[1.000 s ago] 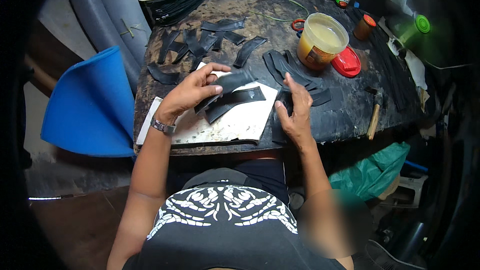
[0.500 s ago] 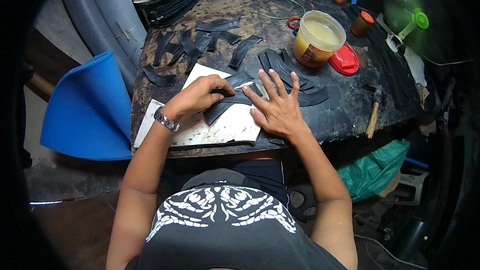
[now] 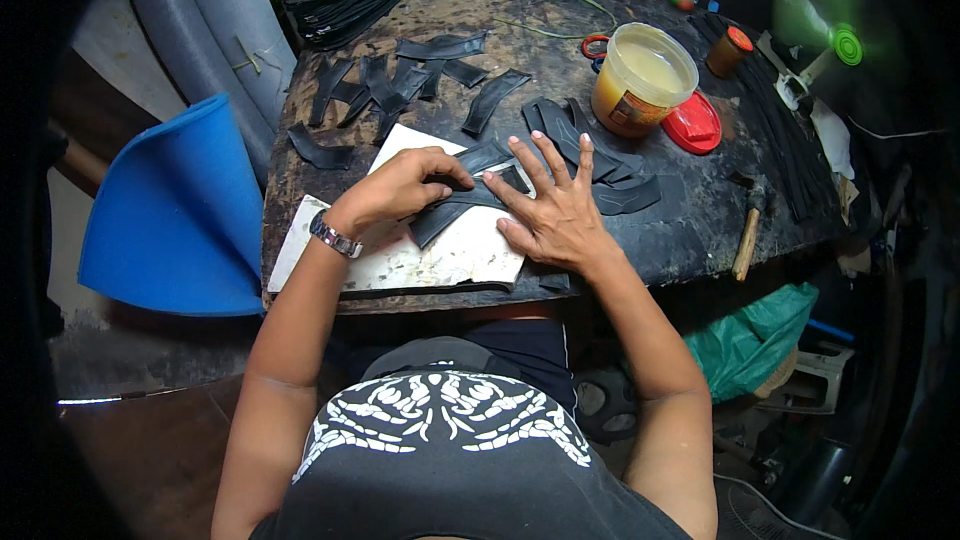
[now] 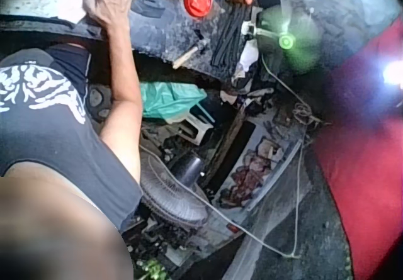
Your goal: The person repeatedly picks up small black rubber pieces from a table, aligns them on a white template, and presses them together by hand. The person then places the assembled pieces back on the table and repeats the process with additional pieces. The person closes a container lid and briefly moves around the room before returning to the table.
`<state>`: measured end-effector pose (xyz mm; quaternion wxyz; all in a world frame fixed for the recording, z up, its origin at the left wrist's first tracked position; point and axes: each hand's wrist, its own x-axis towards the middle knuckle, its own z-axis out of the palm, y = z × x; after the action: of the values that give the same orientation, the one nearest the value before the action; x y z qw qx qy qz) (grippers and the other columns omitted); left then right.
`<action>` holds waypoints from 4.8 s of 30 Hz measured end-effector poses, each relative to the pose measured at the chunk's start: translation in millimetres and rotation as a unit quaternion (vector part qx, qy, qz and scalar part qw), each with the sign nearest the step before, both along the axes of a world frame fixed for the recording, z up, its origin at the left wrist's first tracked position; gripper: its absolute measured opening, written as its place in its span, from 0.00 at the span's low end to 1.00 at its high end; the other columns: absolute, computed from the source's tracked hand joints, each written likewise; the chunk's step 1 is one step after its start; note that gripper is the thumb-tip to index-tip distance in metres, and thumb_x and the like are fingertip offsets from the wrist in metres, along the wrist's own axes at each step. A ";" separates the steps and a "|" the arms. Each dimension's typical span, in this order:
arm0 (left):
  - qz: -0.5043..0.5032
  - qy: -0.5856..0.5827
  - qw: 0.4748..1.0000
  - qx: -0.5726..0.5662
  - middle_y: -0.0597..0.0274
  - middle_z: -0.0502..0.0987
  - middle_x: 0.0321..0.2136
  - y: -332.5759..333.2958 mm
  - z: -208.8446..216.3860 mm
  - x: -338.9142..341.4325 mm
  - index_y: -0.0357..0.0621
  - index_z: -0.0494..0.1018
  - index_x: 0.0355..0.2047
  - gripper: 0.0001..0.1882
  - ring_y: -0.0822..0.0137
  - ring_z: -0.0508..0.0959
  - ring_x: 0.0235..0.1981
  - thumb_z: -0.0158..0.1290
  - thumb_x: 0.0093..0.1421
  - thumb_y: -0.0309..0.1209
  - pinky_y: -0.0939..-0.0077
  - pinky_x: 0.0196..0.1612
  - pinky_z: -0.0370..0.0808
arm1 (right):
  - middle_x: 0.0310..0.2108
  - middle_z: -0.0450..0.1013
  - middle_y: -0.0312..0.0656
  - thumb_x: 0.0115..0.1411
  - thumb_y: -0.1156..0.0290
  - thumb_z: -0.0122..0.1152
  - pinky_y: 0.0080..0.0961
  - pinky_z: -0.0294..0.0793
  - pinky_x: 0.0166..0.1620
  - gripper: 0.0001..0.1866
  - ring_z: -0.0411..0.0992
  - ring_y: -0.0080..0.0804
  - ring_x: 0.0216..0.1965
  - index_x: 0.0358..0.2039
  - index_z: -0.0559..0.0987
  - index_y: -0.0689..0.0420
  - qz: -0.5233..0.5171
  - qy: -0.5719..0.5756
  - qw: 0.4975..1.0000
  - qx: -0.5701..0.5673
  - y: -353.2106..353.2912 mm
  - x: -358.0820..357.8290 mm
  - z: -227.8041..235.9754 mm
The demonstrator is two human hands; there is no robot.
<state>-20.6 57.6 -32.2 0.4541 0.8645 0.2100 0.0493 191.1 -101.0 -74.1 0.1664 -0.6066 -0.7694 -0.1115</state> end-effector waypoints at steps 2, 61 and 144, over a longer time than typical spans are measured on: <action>0.005 -0.002 1.000 -0.005 0.54 0.80 0.42 -0.5 -0.6 -0.2 0.39 0.80 0.46 0.14 0.61 0.80 0.47 0.55 0.59 0.18 0.70 0.52 0.75 | 0.71 0.52 0.45 0.61 0.48 0.54 0.68 0.21 0.69 0.28 0.43 0.48 0.74 0.63 0.73 0.30 0.004 -0.008 1.000 -0.002 1.9 -1.3 -1.4; -0.075 -0.113 0.967 0.215 0.57 0.76 0.51 -33.2 -15.9 -1.9 0.45 0.79 0.51 0.18 0.57 0.74 0.54 0.61 0.59 0.31 0.62 0.58 0.69 | 0.73 0.46 0.51 0.53 0.67 0.64 0.63 0.27 0.70 0.28 0.38 0.55 0.75 0.57 0.80 0.35 -0.037 0.177 0.982 -0.049 -34.1 2.4 34.5; 0.261 -0.258 0.930 -0.026 0.59 0.73 0.40 -46.8 -49.1 3.5 0.34 0.67 0.62 0.32 0.73 0.73 0.27 0.59 0.56 0.17 0.81 0.32 0.72 | 0.70 0.52 0.52 0.60 0.52 0.58 0.73 0.26 0.67 0.24 0.41 0.55 0.74 0.57 0.79 0.40 -0.126 0.041 0.991 0.027 -30.0 -65.3 3.8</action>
<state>-17.1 10.8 -81.2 0.4863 0.7246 0.3050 0.3814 125.8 -131.0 -70.2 0.1988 -0.6981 -0.6761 -0.1270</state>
